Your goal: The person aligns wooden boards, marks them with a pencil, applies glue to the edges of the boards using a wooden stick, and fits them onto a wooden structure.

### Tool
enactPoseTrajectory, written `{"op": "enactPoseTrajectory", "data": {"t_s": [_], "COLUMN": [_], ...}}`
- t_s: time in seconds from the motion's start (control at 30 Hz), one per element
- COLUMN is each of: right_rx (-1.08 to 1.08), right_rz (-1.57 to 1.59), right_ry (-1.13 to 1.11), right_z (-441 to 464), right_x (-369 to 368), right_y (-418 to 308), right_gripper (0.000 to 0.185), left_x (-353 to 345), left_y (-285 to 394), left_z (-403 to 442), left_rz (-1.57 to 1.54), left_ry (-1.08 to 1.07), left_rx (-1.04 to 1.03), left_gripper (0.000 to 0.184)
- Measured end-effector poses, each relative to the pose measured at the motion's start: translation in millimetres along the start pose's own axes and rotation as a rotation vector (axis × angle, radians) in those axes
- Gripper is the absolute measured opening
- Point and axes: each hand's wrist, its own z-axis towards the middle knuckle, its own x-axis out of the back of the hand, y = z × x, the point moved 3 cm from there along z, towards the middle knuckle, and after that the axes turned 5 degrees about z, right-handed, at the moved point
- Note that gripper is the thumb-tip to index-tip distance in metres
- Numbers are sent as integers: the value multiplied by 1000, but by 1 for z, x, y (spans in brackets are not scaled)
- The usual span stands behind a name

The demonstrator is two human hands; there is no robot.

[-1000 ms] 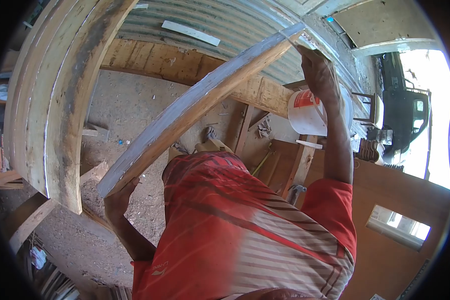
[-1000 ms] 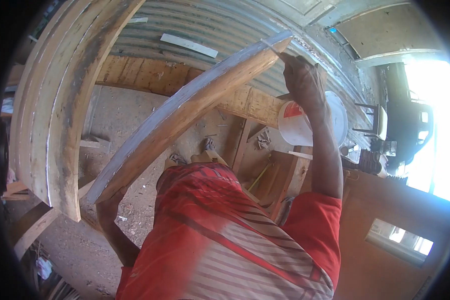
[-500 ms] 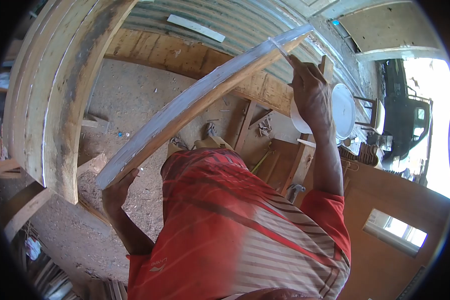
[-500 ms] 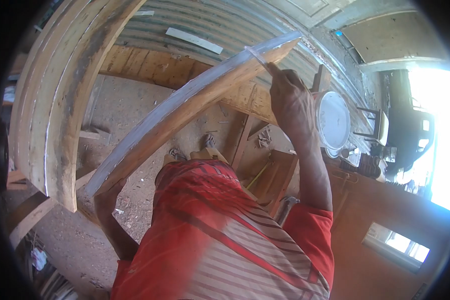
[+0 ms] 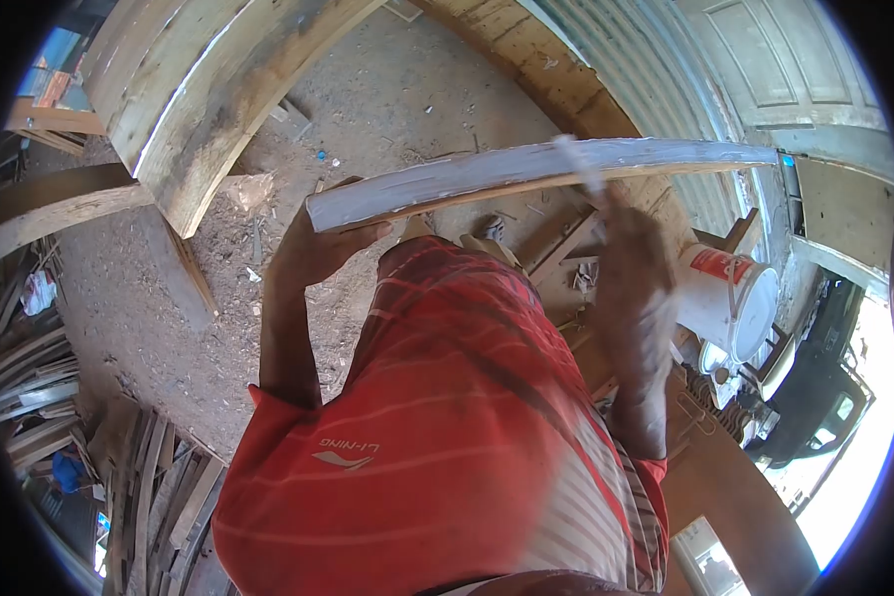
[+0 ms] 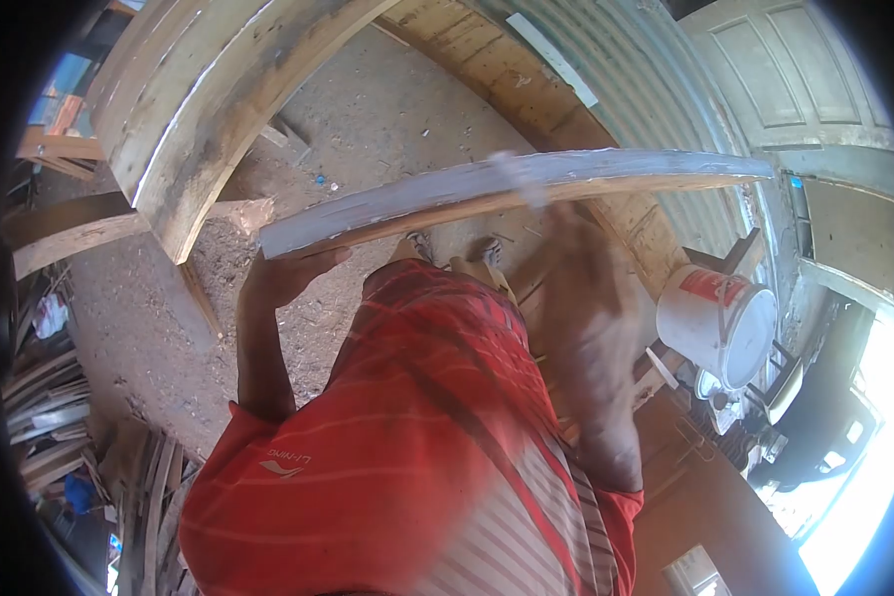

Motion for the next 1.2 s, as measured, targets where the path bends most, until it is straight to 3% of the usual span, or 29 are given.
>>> {"op": "enactPoseTrajectory", "data": {"t_s": [0.1,0.2,0.43,0.57,0.67,0.8,0.97,1.07,1.2], "right_rx": [198,212,-21,263,164,-185,41,-159,-382], "right_rz": [93,76,8,38,-78,-152,-14,-205,-2], "right_ry": [-43,-12,121,48,44,105,-15,83,155], "right_z": [-4,0,3,3,1,-2,-7,-11,-6], "right_x": [-15,-9,0,-17,-20,-1,-9,1,24], "right_y": [-49,-63,-54,-89,-77,-40,-72,-15,8], "right_gripper": [45,45,48,47,48,51,49,46,37], "left_x": [-1,1,4,4,5,4,1,1,1], "left_y": [-17,-6,4,4,7,5,3,2,0], "left_z": [1,2,2,2,2,1,1,-1,0], "left_rz": [244,250,99,76,39,25,50,79,76], "left_ry": [49,51,3,10,4,1,-2,-5,-28], "left_rx": [-289,-358,-323,-326,-312,-308,-323,-284,-222], "left_gripper": [46,40,36,37,36,37,36,35,34]}}
